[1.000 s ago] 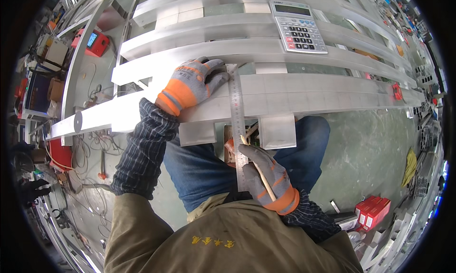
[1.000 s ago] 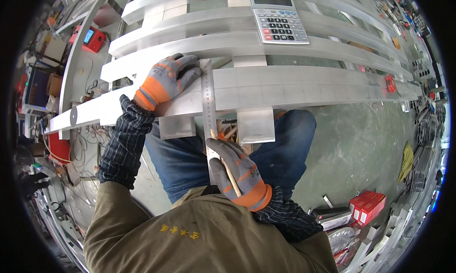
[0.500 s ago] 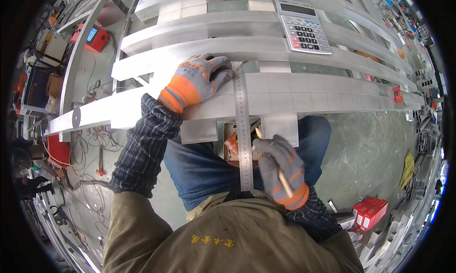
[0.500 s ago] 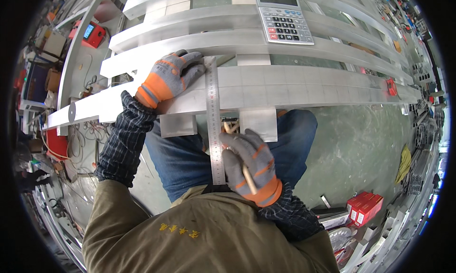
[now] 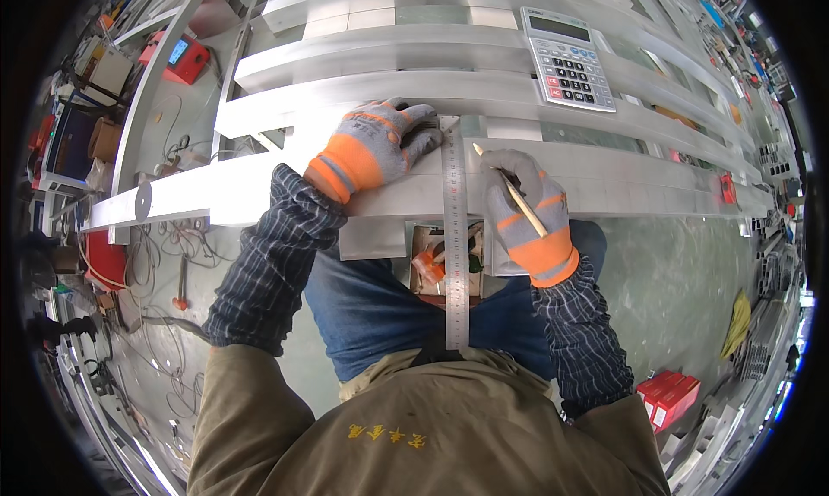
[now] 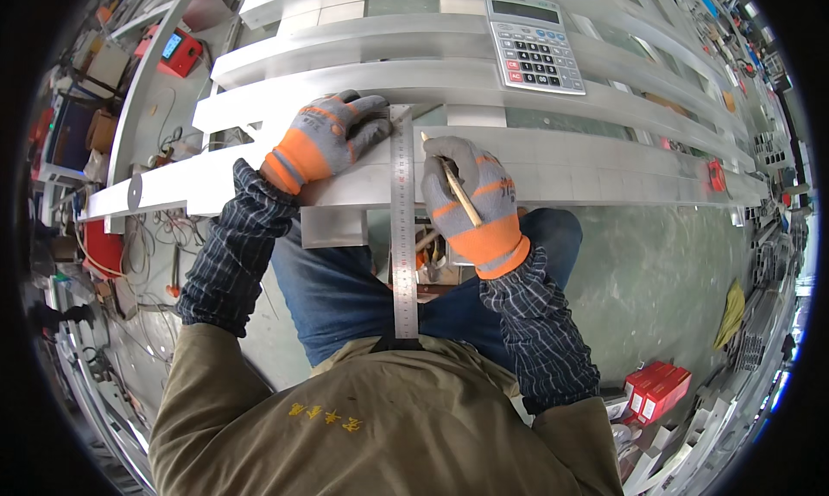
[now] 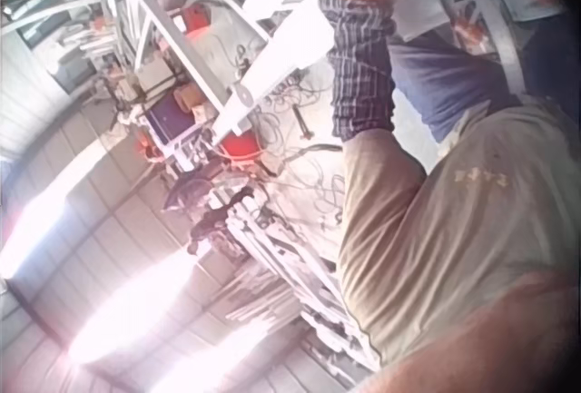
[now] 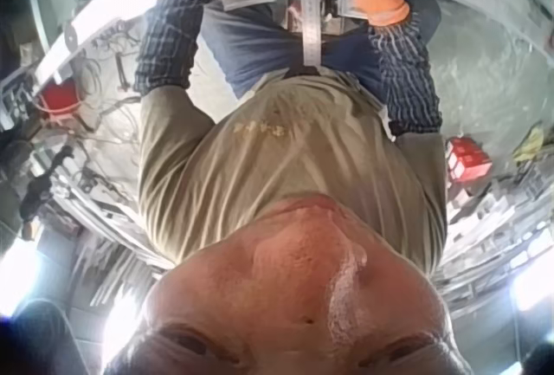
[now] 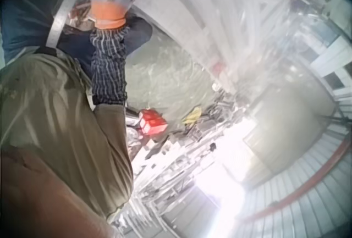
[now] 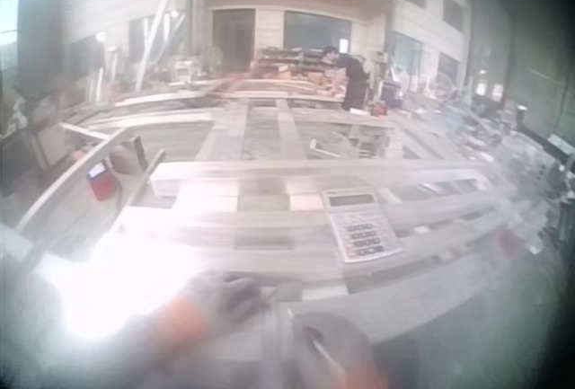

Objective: The person uses a calculator, tape measure, and pencil to measure and mark multiple aluminum bars. They then use a metal ruler to draw straight lines across the bars at marked intervals.

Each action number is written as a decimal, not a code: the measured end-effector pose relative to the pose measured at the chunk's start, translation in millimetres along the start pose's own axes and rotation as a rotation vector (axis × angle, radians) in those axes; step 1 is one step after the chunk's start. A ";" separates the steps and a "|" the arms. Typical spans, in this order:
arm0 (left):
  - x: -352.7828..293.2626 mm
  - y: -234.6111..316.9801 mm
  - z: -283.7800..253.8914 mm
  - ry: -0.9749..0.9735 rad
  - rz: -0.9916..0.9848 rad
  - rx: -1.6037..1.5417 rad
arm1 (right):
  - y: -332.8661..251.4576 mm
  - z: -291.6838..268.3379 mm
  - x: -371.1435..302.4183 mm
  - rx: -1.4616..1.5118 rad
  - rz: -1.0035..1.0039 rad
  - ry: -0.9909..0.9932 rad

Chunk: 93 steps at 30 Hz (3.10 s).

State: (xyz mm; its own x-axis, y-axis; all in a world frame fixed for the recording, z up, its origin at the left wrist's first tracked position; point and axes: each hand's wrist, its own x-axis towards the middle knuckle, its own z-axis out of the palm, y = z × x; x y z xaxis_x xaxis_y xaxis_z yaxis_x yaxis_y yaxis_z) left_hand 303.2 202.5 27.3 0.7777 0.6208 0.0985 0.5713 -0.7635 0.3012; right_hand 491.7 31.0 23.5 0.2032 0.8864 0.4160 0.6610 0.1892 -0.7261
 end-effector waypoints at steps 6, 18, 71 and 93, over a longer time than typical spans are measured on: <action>0.4 -1.5 -1.2 -0.073 -0.041 0.013 | -1.0 4.2 10.4 -0.049 -0.045 -0.033; 0.3 -0.3 2.4 -0.020 -0.048 -0.012 | 2.3 4.2 13.2 -0.139 -0.036 -0.101; -30.0 -39.1 -17.1 -0.014 0.000 0.027 | -83.6 23.0 -110.9 0.306 0.142 -0.155; -29.8 -40.9 -13.6 0.069 0.062 -0.082 | -32.0 4.9 -36.9 0.340 0.088 0.074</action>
State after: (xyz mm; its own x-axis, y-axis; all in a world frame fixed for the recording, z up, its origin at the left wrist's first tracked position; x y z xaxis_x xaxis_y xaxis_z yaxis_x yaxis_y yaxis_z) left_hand 253.1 217.6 25.0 0.7896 0.5855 0.1834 0.4969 -0.7856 0.3687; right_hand 459.5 -5.7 28.8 0.3087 0.8750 0.3729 0.3630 0.2540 -0.8965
